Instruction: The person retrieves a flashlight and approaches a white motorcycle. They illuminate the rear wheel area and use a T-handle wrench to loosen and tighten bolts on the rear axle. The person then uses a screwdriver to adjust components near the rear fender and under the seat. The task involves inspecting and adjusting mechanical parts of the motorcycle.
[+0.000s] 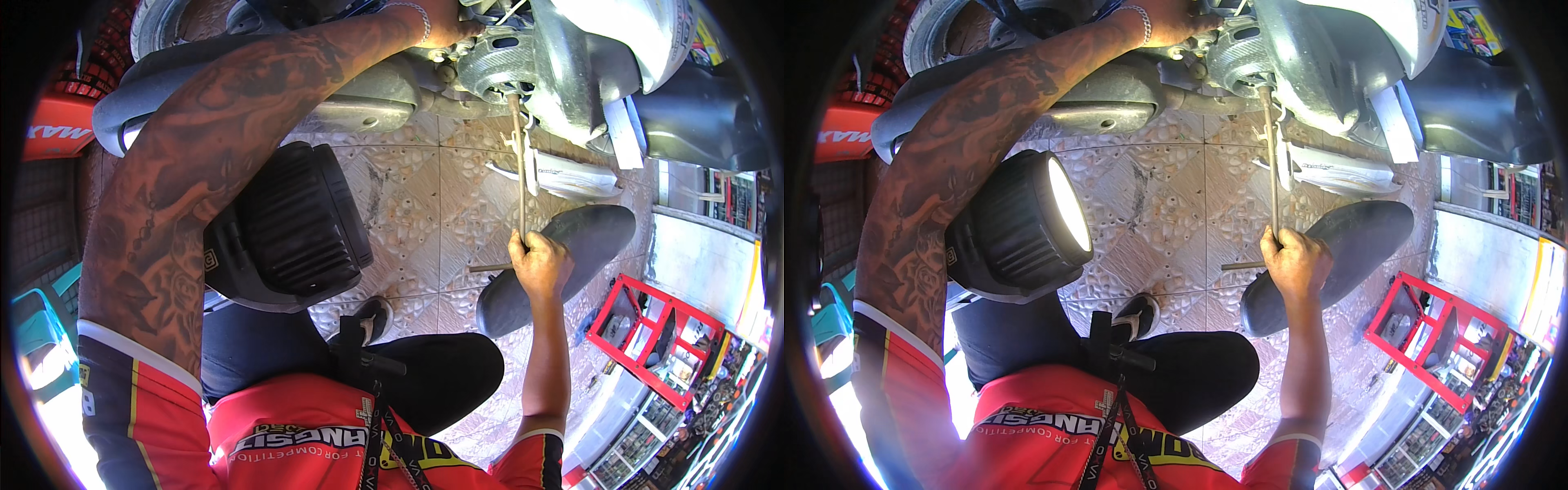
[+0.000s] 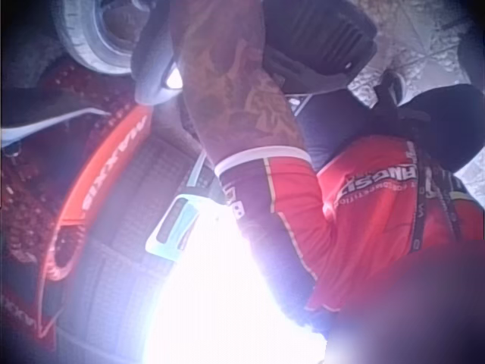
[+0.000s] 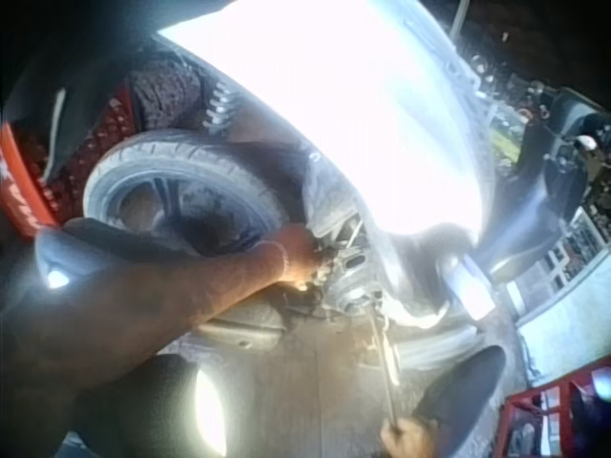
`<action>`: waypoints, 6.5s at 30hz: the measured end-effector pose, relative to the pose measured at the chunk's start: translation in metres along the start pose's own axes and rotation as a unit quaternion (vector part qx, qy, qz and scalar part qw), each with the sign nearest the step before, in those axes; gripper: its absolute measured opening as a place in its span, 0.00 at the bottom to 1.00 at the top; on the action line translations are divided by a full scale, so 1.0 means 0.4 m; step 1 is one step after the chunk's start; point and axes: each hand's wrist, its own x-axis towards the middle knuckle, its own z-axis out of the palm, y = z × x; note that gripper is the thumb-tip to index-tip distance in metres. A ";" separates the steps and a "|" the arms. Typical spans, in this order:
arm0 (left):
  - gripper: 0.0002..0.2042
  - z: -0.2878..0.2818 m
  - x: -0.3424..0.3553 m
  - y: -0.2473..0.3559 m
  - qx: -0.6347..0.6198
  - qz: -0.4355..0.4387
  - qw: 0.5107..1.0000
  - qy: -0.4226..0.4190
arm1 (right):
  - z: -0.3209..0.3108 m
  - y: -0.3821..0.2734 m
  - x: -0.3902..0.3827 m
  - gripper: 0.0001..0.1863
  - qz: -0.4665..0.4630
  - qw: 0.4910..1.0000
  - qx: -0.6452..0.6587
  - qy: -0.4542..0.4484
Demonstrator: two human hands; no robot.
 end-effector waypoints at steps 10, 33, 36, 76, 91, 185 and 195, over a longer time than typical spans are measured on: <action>0.39 -0.003 -0.007 0.000 0.013 0.014 1.000 0.016 | -0.033 -0.020 0.013 0.21 0.007 0.998 -0.052 -0.024; 0.29 0.063 0.048 -0.026 0.022 0.049 0.996 0.066 | -0.116 -0.706 0.030 0.31 0.293 0.381 0.853 -0.205; 0.27 0.060 0.046 -0.023 0.006 0.042 0.997 0.063 | -0.131 -0.699 0.047 0.31 0.283 0.412 0.848 -0.178; 0.33 0.000 -0.063 0.071 -0.389 -0.200 0.893 0.107 | -0.208 -0.431 0.124 0.35 0.256 0.455 0.832 -0.188; 0.28 0.063 -0.005 0.033 -0.350 -0.128 0.905 0.205 | -0.206 -0.446 0.128 0.34 0.218 0.460 0.843 -0.175; 0.24 -1.211 -1.534 -0.126 -0.764 -0.150 0.590 0.211 | -1.604 -1.004 0.360 0.31 0.089 0.590 0.792 -0.127; 0.24 -1.197 -1.628 -0.200 -0.777 -0.216 0.544 0.232 | -1.520 -1.138 0.423 0.30 0.047 0.587 0.792 -0.158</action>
